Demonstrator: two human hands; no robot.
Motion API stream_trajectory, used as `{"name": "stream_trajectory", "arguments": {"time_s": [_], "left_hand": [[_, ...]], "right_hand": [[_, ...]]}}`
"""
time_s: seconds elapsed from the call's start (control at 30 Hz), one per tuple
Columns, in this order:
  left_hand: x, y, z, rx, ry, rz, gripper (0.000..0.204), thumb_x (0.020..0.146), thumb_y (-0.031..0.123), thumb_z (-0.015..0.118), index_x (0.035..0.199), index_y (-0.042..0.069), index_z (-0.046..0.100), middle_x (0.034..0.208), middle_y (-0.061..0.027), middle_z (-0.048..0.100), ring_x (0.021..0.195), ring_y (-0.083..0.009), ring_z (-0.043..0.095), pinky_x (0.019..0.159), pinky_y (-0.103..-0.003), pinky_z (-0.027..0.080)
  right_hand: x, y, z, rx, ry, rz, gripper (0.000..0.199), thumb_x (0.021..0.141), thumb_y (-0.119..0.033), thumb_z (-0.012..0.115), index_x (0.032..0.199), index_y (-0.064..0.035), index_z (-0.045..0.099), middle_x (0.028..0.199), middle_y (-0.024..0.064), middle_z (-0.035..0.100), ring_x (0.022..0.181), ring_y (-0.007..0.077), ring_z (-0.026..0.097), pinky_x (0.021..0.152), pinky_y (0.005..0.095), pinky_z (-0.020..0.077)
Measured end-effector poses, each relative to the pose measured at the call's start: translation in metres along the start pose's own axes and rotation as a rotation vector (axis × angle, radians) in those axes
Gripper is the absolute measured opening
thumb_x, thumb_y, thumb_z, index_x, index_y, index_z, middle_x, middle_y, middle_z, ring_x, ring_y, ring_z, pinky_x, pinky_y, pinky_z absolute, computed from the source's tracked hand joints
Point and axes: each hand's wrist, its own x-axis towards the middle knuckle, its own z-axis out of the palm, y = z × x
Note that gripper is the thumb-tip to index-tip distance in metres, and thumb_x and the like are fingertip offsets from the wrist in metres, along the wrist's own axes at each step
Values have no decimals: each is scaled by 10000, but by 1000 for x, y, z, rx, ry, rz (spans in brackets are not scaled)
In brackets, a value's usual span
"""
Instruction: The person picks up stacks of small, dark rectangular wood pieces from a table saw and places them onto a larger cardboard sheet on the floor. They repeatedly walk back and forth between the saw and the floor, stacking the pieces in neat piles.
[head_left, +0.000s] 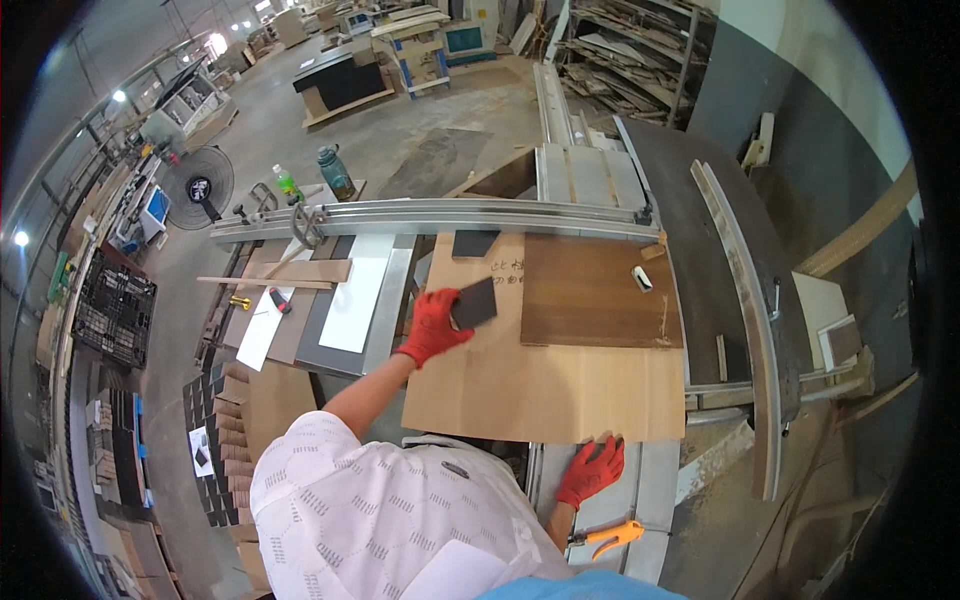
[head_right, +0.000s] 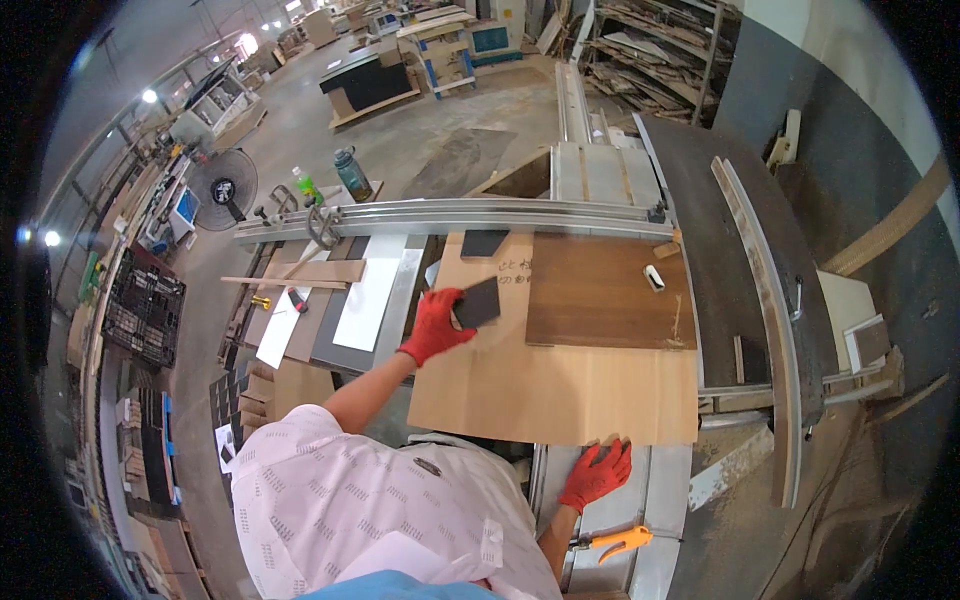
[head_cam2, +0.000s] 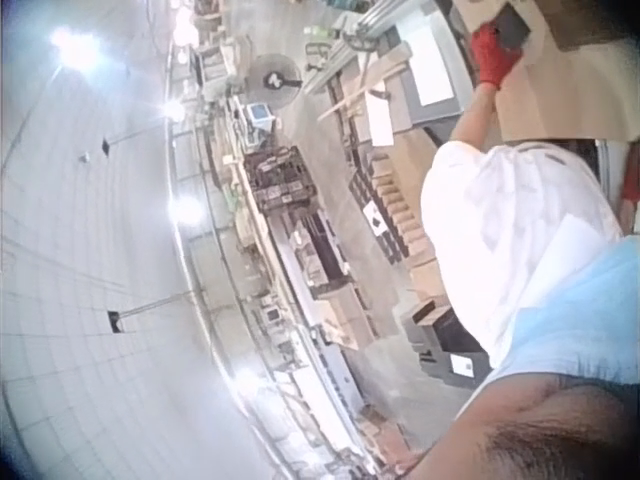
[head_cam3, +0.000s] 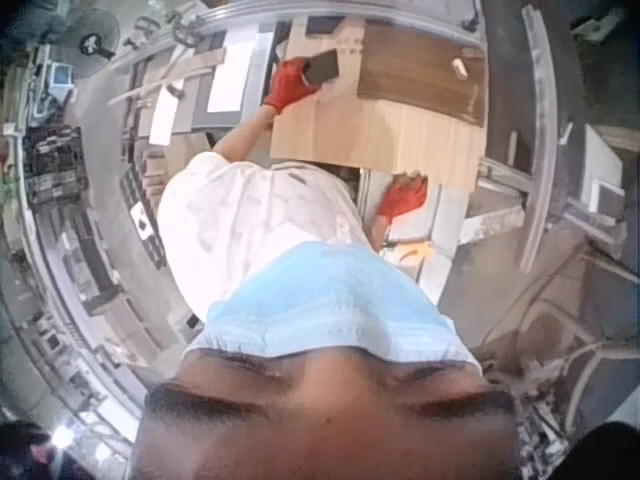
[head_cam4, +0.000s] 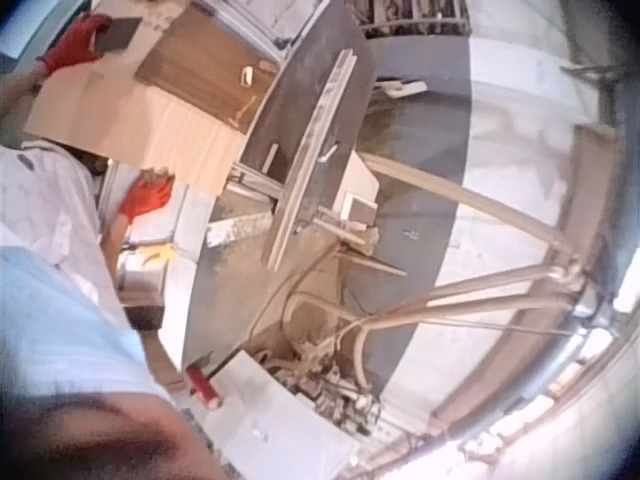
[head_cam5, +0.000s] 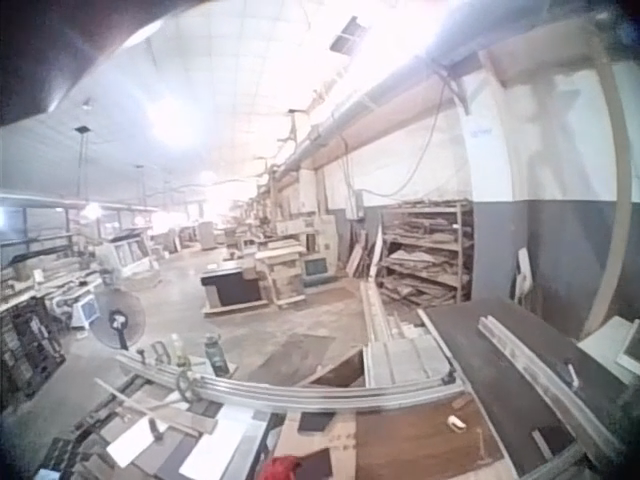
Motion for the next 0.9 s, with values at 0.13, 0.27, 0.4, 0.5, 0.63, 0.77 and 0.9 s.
{"name": "stream_trajectory", "arguments": {"time_s": [0.13,0.27,0.4,0.5,0.63,0.77,0.9], "left_hand": [[60,-65,8,92,-63,14,771,591,324,872,1269,93,587,1242,-123,627,1155,-330,593,1024,-450,420],[115,-130,34,-36,-201,-34,782,617,287,850,1330,127,572,1323,-139,602,1228,-375,574,999,-456,510],[145,-172,70,11,-402,-113,686,656,250,822,1304,226,597,1463,-166,503,1217,-414,598,1011,-471,514],[153,-176,100,102,-471,-232,597,700,223,769,1278,228,622,1566,-218,396,1297,-430,542,1029,-471,501],[149,-152,122,31,-294,-405,572,723,265,763,1271,228,600,1573,-202,392,1202,-465,596,954,-523,518],[149,-125,123,127,-252,-503,633,685,360,817,1265,247,591,1504,-165,438,1119,-456,608,850,-520,516],[155,-120,136,360,-143,-562,581,649,333,797,1189,252,598,1252,-134,531,1041,-395,600,766,-507,492]], "right_hand": [[0,11,4,-45,27,-23,417,941,-267,653,1301,-62,614,1421,167,576,1324,348,510,1105,491,375],[-4,9,6,-24,0,-7,419,929,-272,651,1289,-58,626,1418,172,578,1318,359,514,1114,494,369],[-4,7,9,-59,-4,-39,434,932,-280,643,1304,-58,620,1428,173,568,1325,366,506,1124,489,365],[-6,-2,4,-71,-10,-30,433,945,-270,632,1321,-57,607,1444,177,551,1336,370,495,1128,487,363],[-2,-6,6,-56,-23,-12,426,951,-258,630,1309,-28,607,1426,206,555,1319,391,505,1116,492,382],[-9,-15,6,-66,-33,-39,423,954,-237,623,1297,9,605,1390,249,568,1294,419,518,1094,498,406],[-12,-2,25,-63,-47,-107,442,969,-245,591,1306,40,597,1369,263,584,1274,441,531,1091,511,414]]}}
